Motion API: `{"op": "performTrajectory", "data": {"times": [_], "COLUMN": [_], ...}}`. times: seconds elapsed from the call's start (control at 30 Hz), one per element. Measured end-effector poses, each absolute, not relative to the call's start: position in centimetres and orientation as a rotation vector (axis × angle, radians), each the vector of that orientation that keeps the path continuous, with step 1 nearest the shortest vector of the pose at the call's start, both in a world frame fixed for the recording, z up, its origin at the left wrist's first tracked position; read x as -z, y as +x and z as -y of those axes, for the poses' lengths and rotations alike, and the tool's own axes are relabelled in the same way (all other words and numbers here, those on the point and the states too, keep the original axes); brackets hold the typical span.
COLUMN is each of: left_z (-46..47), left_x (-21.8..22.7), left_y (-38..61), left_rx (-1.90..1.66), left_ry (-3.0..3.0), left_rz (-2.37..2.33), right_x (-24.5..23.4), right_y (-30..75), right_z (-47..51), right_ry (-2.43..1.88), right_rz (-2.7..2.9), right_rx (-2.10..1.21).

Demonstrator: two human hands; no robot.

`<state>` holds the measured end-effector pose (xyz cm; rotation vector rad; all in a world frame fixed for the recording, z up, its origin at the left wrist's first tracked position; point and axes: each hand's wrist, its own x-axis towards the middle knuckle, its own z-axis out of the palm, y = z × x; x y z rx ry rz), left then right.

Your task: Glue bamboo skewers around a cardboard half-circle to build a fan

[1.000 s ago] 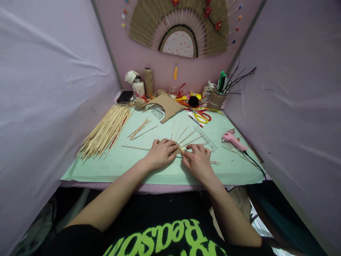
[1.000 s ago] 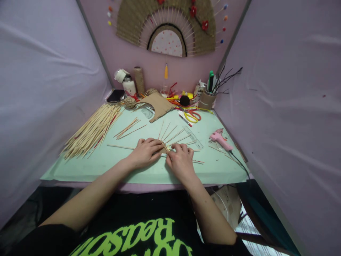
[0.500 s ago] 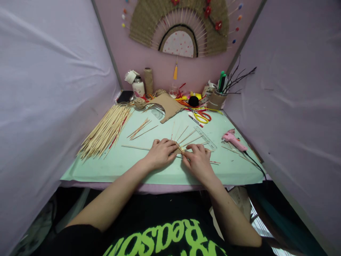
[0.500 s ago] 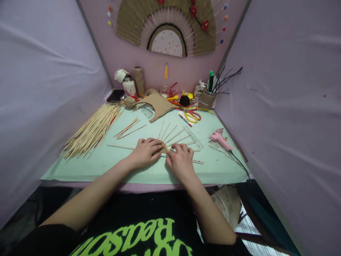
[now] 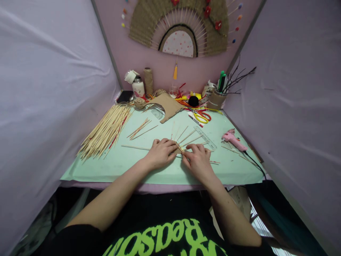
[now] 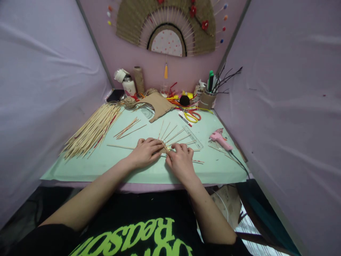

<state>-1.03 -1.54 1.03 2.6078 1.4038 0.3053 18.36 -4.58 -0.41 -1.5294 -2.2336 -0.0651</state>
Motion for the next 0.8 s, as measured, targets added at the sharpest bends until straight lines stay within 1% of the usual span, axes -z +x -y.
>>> {"op": "performTrajectory", "data": {"times": [0.8], "left_z": [1.56], "left_x": [-1.09], "left_y": [-0.97], "left_rx": [-0.31], "left_ry": [2.607], "left_rz": [-1.402], "right_x": [0.49], "right_y": [18.37], "right_z": [4.52], "right_ry": [-1.556], "right_rz": [2.246], "right_rx": [0.077]}}
